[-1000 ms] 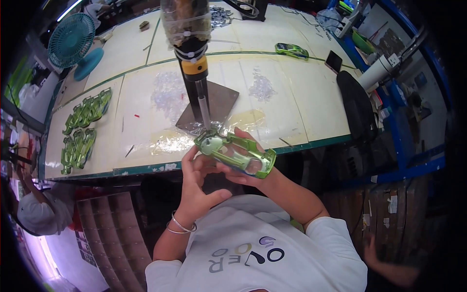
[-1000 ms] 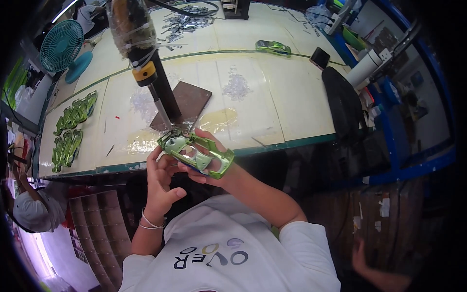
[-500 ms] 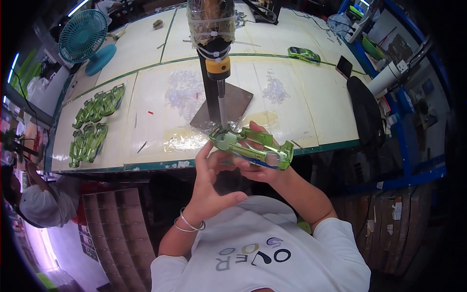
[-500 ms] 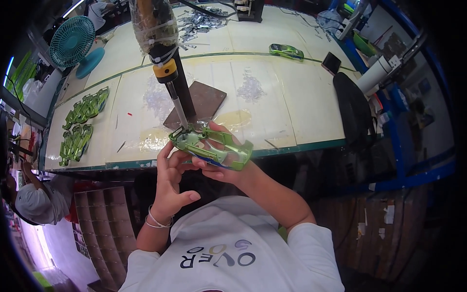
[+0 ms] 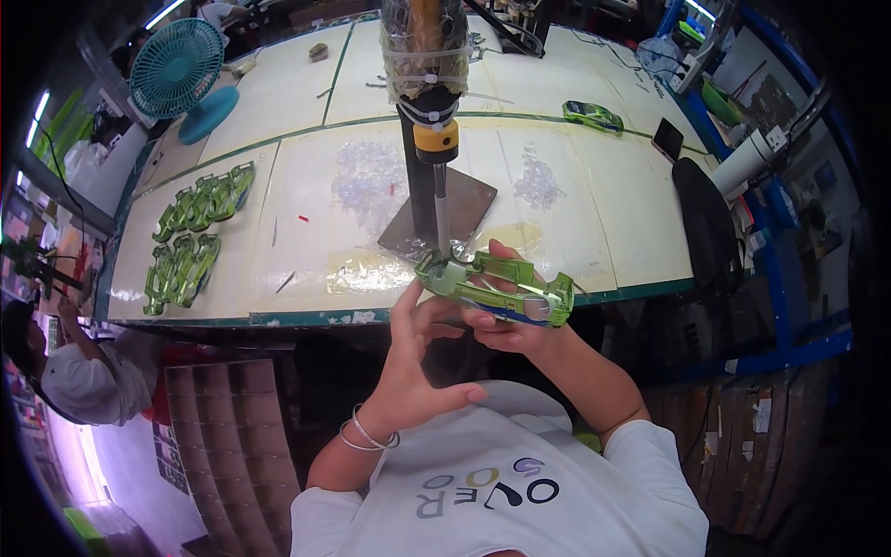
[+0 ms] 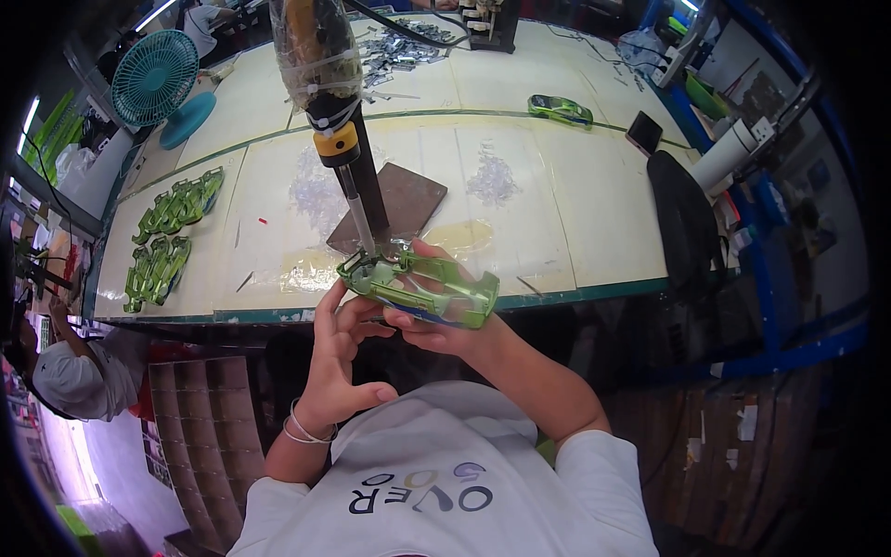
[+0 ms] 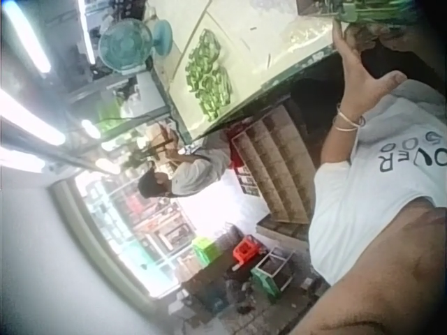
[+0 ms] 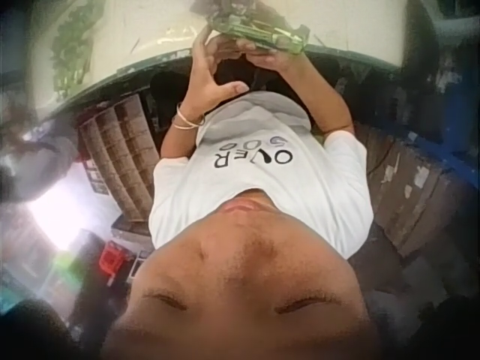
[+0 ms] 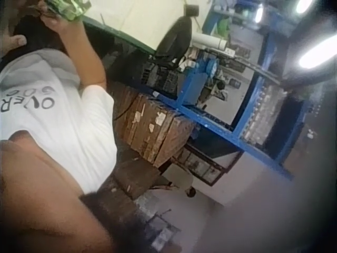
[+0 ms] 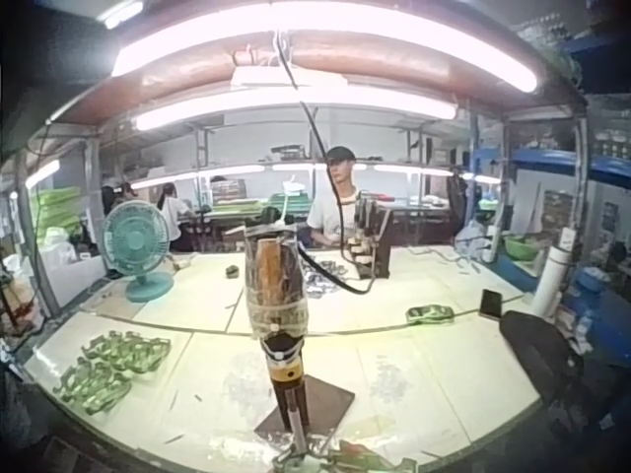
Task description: The person assembles plastic parts into green toy car bodies at a manufacturing workbench, taking the parts from a storage bin and using an assembly machine.
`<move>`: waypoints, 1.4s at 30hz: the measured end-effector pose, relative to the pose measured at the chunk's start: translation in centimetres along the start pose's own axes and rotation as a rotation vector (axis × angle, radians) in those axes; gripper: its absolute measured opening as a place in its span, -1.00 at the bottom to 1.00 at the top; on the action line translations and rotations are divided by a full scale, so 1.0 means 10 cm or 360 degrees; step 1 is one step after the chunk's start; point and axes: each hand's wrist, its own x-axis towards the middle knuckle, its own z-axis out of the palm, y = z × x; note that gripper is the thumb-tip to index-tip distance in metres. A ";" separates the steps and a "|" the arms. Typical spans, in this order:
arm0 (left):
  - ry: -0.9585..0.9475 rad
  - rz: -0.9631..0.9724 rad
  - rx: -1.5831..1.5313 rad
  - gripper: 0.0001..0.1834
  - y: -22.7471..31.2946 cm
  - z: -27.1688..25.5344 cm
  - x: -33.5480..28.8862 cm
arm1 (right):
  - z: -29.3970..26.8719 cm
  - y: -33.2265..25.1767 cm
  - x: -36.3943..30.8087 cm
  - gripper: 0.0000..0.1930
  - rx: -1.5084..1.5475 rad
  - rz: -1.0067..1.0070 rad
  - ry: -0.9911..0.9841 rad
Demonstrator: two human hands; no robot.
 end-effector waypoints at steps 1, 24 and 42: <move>-0.0006 -0.0004 0.0000 0.17 0.00 0.00 0.00 | -0.01 -0.01 0.00 -0.39 -0.0022 0.0039 -0.0079; 0.0218 -0.0533 -0.0184 -0.36 -0.41 -0.08 -0.38 | 0.23 -1.39 -1.29 -0.57 -0.3595 -0.1367 0.1750; 0.1429 -0.0373 0.3063 -0.71 -0.20 -2.42 -0.05 | -0.31 -2.29 -1.07 -0.66 -0.4636 -0.1663 0.2491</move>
